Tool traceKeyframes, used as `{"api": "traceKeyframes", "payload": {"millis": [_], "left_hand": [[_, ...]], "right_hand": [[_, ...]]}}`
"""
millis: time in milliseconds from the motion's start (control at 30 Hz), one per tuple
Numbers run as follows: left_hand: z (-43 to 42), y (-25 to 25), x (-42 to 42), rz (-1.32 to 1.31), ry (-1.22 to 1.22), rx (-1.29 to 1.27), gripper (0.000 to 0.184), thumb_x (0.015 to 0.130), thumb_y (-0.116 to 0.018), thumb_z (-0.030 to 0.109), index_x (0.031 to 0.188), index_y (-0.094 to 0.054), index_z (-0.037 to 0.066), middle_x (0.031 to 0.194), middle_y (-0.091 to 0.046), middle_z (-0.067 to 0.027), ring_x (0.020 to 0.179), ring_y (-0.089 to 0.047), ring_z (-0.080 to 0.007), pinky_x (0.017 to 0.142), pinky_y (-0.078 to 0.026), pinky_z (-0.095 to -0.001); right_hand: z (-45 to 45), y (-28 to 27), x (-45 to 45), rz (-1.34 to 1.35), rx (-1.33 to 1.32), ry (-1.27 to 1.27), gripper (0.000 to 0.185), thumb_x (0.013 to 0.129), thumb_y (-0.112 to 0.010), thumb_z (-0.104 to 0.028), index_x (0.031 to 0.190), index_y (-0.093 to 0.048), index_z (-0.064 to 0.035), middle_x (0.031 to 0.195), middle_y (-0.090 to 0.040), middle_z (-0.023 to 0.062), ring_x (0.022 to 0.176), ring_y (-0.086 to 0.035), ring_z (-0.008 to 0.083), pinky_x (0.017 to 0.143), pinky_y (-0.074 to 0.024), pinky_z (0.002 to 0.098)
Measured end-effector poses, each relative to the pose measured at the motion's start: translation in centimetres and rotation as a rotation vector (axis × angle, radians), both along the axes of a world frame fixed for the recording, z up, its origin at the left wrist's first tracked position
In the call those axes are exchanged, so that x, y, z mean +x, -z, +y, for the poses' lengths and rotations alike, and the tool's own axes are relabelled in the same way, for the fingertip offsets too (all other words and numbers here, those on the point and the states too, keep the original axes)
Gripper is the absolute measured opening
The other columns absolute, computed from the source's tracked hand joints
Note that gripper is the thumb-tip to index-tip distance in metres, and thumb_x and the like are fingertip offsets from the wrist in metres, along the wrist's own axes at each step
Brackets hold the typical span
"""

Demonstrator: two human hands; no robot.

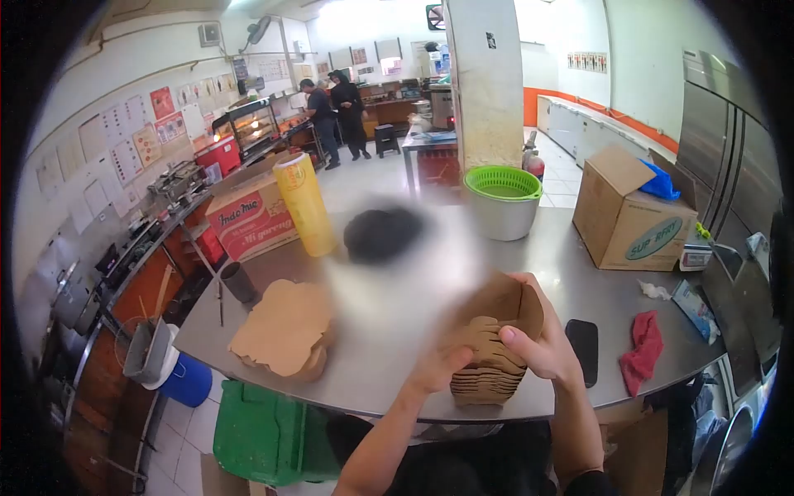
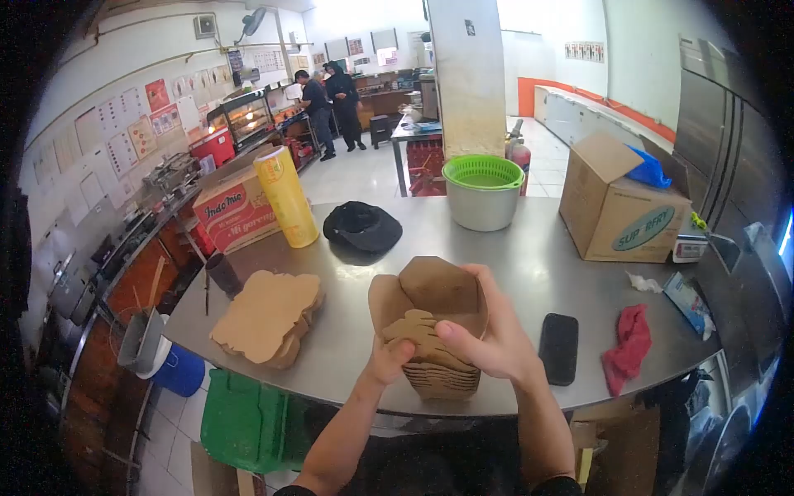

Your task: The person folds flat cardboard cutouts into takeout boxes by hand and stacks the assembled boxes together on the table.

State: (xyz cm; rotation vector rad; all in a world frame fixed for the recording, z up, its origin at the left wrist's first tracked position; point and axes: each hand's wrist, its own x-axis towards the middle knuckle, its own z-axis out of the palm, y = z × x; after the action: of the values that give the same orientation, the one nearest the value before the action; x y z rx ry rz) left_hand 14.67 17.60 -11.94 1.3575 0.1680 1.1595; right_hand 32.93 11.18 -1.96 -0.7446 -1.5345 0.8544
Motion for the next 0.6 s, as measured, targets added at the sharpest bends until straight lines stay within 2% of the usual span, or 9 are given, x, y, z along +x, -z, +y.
{"api": "traceKeyframes", "payload": {"millis": [133,233,300,367,433,467,533,567,600], "left_hand": [[-0.2,-0.3,0.0,-0.034,0.053,-0.051,0.083,0.09,-0.076,0.029,0.154,-0.031,0.002,0.151,-0.045,-0.0135,0.14,-0.042,-0.0267,0.117,-0.034,-0.0422],[-0.4,-1.3,0.1,0.106,-0.043,-0.018,0.078,0.09,-0.076,0.029,0.152,-0.036,0.001,0.148,-0.048,-0.0136,0.138,-0.045,-0.0265,0.116,-0.035,-0.0419],[-0.2,-1.9,0.4,0.186,-0.083,0.062,0.075,0.09,-0.077,0.028,0.149,-0.04,0.0,0.145,-0.052,-0.0136,0.136,-0.047,-0.0256,0.114,-0.037,-0.0407],[-0.1,-2.5,0.6,0.192,-0.034,0.055,0.075,0.09,-0.077,0.028,0.149,-0.041,0.0,0.144,-0.053,-0.0137,0.136,-0.047,-0.0255,0.114,-0.037,-0.0402],[-0.1,-2.5,0.4,0.204,0.013,0.042,0.075,0.089,-0.077,0.028,0.149,-0.041,-0.001,0.143,-0.054,-0.0138,0.136,-0.047,-0.0253,0.114,-0.036,-0.0397],[0.3,-2.3,0.2,0.246,0.071,-0.033,0.086,0.088,-0.078,0.031,0.152,-0.031,-0.001,0.148,-0.049,-0.0143,0.138,-0.045,-0.0251,0.115,-0.036,-0.0399],[-0.1,-2.0,-0.3,0.298,0.127,-0.109,0.097,0.086,-0.08,0.034,0.156,-0.021,-0.001,0.152,-0.044,-0.0147,0.139,-0.043,-0.0249,0.115,-0.035,-0.0401],[-0.6,-2.2,-0.6,0.28,-0.047,0.076,0.096,0.087,-0.078,0.035,0.156,-0.021,-0.002,0.153,-0.042,-0.0167,0.141,-0.041,-0.0266,0.117,-0.032,-0.0407],[-0.6,-2.3,-1.2,0.258,-0.141,0.179,0.096,0.088,-0.078,0.035,0.156,-0.022,-0.002,0.154,-0.042,-0.0177,0.142,-0.04,-0.0275,0.117,-0.031,-0.041]], "right_hand": [[-0.2,-0.5,0.0,-0.114,-0.046,0.059,0.064,0.089,-0.074,-0.028,0.136,-0.044,0.0028,0.125,-0.06,0.0139,0.12,-0.053,0.0197,0.106,-0.0393,0.0356],[0.0,1.4,0.3,-0.049,-0.041,0.127,0.063,0.09,-0.072,-0.028,0.136,-0.044,0.0023,0.125,-0.06,0.0135,0.118,-0.054,0.0196,0.105,-0.04,0.0349],[-0.2,2.6,0.2,0.2,-0.02,0.044,0.063,0.09,-0.072,-0.031,0.136,-0.044,0.0021,0.125,-0.059,0.0128,0.119,-0.053,0.02,0.105,-0.0395,0.0347],[-0.1,3.5,0.5,0.221,0.008,0.062,0.063,0.09,-0.071,-0.033,0.136,-0.045,0.0017,0.126,-0.059,0.0125,0.119,-0.053,0.0205,0.105,-0.0392,0.0349],[-0.2,3.8,0.8,0.158,-0.034,0.122,0.081,0.087,-0.075,-0.045,0.143,-0.039,0.0014,0.134,-0.054,0.0148,0.126,-0.05,0.0225,0.108,-0.0381,0.0374],[-0.3,4.0,0.7,0.163,-0.039,0.127,0.081,0.087,-0.075,-0.045,0.143,-0.039,0.0014,0.134,-0.054,0.0148,0.126,-0.05,0.0225,0.108,-0.0381,0.0374],[-0.2,4.5,-0.1,0.35,0.117,0.037,0.113,0.077,-0.084,-0.052,0.155,-0.021,0.0002,0.148,-0.04,0.018,0.137,-0.042,0.0269,0.114,-0.0345,0.0405],[-0.3,5.9,0.0,0.355,0.122,0.034,0.113,0.077,-0.084,-0.052,0.155,-0.021,0.0002,0.148,-0.04,0.018,0.137,-0.042,0.0269,0.114,-0.0345,0.0405],[-0.8,8.1,0.5,0.24,0.128,0.052,0.125,0.072,-0.089,-0.05,0.156,-0.01,-0.0011,0.152,-0.033,0.0189,0.142,-0.037,0.029,0.117,-0.0317,0.0423]]}}
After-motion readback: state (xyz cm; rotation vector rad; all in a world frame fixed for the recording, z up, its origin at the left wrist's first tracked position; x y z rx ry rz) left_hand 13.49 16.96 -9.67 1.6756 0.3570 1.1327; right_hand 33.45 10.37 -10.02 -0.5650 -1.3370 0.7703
